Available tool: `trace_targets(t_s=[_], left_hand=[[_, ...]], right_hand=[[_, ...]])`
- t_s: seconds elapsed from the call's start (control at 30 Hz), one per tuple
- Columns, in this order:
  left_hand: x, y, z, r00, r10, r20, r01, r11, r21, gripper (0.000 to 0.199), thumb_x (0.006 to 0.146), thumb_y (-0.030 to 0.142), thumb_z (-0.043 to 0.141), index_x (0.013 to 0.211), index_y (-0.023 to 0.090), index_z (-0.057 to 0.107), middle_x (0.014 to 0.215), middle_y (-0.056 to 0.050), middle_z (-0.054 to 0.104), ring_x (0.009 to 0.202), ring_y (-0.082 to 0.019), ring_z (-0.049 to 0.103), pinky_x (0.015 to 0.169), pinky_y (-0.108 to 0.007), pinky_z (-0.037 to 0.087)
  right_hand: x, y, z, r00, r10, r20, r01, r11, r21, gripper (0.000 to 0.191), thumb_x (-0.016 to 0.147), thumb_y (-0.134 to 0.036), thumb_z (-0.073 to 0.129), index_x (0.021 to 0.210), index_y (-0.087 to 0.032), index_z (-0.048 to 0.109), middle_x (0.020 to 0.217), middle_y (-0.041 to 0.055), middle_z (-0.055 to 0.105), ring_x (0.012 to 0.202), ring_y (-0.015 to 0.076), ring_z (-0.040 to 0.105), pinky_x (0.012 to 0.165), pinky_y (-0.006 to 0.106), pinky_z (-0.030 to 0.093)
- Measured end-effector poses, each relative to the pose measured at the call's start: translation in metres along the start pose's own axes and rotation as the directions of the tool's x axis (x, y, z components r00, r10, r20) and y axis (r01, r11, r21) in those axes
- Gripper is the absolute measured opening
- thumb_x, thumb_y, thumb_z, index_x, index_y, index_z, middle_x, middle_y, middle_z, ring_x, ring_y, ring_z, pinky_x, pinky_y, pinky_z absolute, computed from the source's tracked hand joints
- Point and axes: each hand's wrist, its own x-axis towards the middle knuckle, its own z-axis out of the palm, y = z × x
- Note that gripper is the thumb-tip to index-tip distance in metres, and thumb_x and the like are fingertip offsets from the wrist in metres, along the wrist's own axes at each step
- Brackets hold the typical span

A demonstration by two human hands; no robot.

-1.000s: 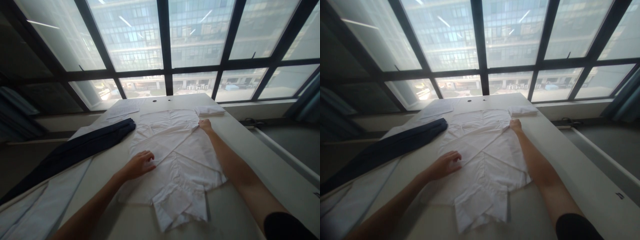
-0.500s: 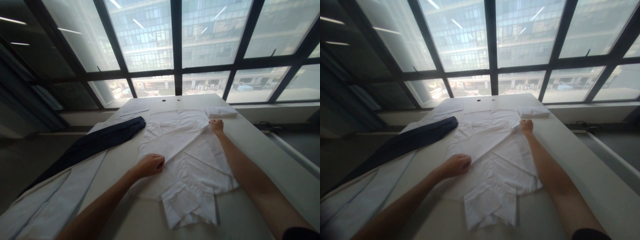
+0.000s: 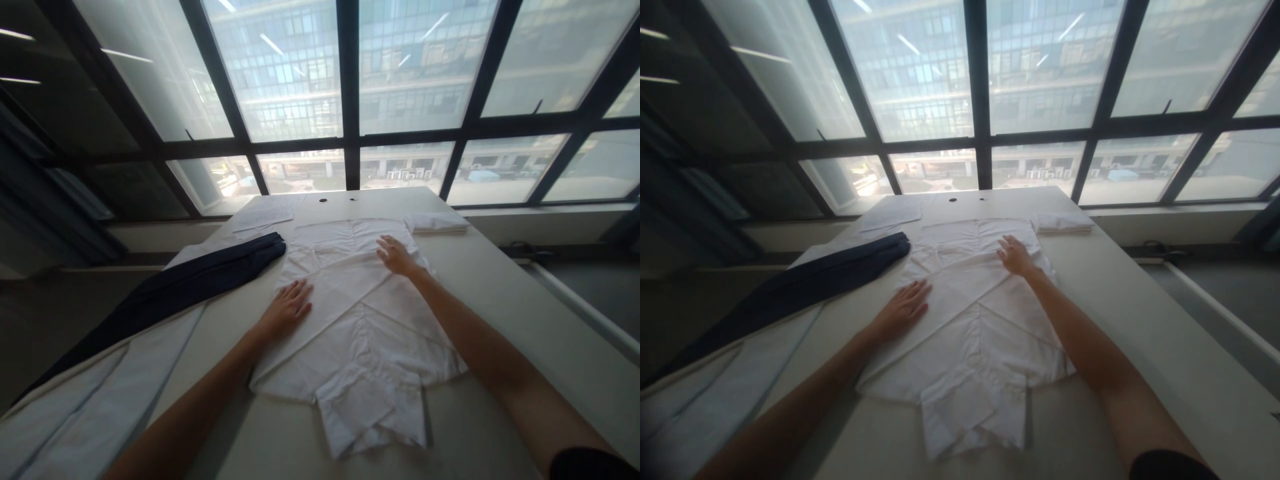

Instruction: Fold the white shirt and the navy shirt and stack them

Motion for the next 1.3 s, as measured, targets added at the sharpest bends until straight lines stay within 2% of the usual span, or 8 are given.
trace_targets(t_s=[0.1,0.2,0.5,0.8,0.97,1.07,1.17,1.3], left_hand=[[0.000,-0.007,0.007,1.000,-0.005,0.021,0.004,0.999,0.039,0.061,0.104,0.055,0.030,0.155,0.023,0.040,0.163,-0.010,0.030,0.152,-0.031,0.026,0.121,-0.053,0.025],[0.000,-0.009,0.009,1.000,-0.005,0.021,0.004,0.999,0.052,0.062,0.104,0.057,0.028,0.156,0.025,0.038,0.164,-0.009,0.029,0.152,-0.030,0.025,0.121,-0.052,0.026],[0.002,-0.013,0.012,1.000,0.007,0.008,-0.008,0.997,0.078,0.062,0.104,0.057,0.026,0.157,0.026,0.037,0.164,-0.007,0.029,0.152,-0.029,0.026,0.120,-0.051,0.027],[0.001,-0.011,0.011,1.000,0.021,0.010,-0.022,0.998,0.062,0.063,0.104,0.057,0.027,0.156,0.023,0.039,0.163,-0.010,0.031,0.151,-0.031,0.026,0.120,-0.053,0.027],[0.000,0.003,-0.006,0.999,0.042,0.015,-0.041,0.998,-0.046,0.059,0.103,0.055,0.036,0.152,0.023,0.046,0.160,-0.011,0.037,0.150,-0.033,0.029,0.118,-0.056,0.031],[-0.008,0.033,-0.034,0.988,0.147,0.044,-0.133,0.966,-0.221,0.058,0.102,0.052,0.043,0.152,0.023,0.045,0.158,-0.010,0.042,0.148,-0.028,0.034,0.119,-0.048,0.035],[-0.023,0.074,-0.062,0.923,0.361,0.137,-0.275,0.864,-0.422,0.059,0.100,0.049,0.051,0.155,0.030,0.039,0.160,-0.005,0.039,0.149,-0.025,0.033,0.120,-0.044,0.034],[-0.046,0.107,-0.077,0.753,0.604,0.261,-0.379,0.722,-0.578,0.077,0.090,0.050,0.068,0.157,0.036,0.034,0.162,-0.004,0.034,0.151,-0.030,0.025,0.123,-0.050,0.025]], right_hand=[[-0.004,-0.024,0.016,0.963,-0.150,0.222,0.147,0.989,0.028,0.060,0.105,-0.044,0.030,0.156,-0.015,0.036,0.165,0.0129,0.026,0.153,0.0264,0.020,0.121,0.047,0.019],[-0.006,-0.021,0.024,0.951,-0.046,0.307,0.053,0.998,-0.015,0.064,0.105,-0.048,0.025,0.159,-0.014,0.029,0.167,0.0129,0.020,0.154,0.0255,0.016,0.122,0.048,0.016],[-0.009,0.039,0.014,0.866,0.460,0.196,-0.432,0.886,-0.170,0.071,0.103,-0.053,0.020,0.161,-0.011,0.022,0.168,0.0152,0.015,0.154,0.0264,0.012,0.122,0.051,0.011],[-0.015,0.039,-0.004,0.864,0.477,0.160,-0.480,0.877,-0.025,0.064,0.105,-0.044,0.031,0.157,-0.006,0.029,0.164,0.0222,0.022,0.153,0.0307,0.016,0.121,0.056,0.012],[-0.018,0.016,-0.039,0.935,0.332,0.123,-0.340,0.939,0.047,0.057,0.105,-0.037,0.037,0.154,-0.008,0.039,0.164,0.0205,0.026,0.152,0.0302,0.020,0.121,0.051,0.019],[-0.046,-0.013,-0.054,0.999,0.016,0.041,-0.023,0.982,0.187,0.051,0.101,-0.030,0.044,0.148,-0.013,0.050,0.158,0.0171,0.039,0.149,0.0274,0.031,0.121,0.047,0.026],[-0.101,-0.041,-0.065,0.951,-0.309,0.005,0.293,0.906,0.306,0.046,0.099,-0.028,0.048,0.145,-0.022,0.055,0.157,0.0109,0.044,0.148,0.0262,0.035,0.120,0.048,0.031],[-0.179,-0.059,-0.088,0.815,-0.533,0.228,0.421,0.814,0.400,0.054,0.095,-0.025,0.058,0.148,-0.031,0.052,0.158,0.0059,0.043,0.147,0.0259,0.036,0.121,0.051,0.028]])
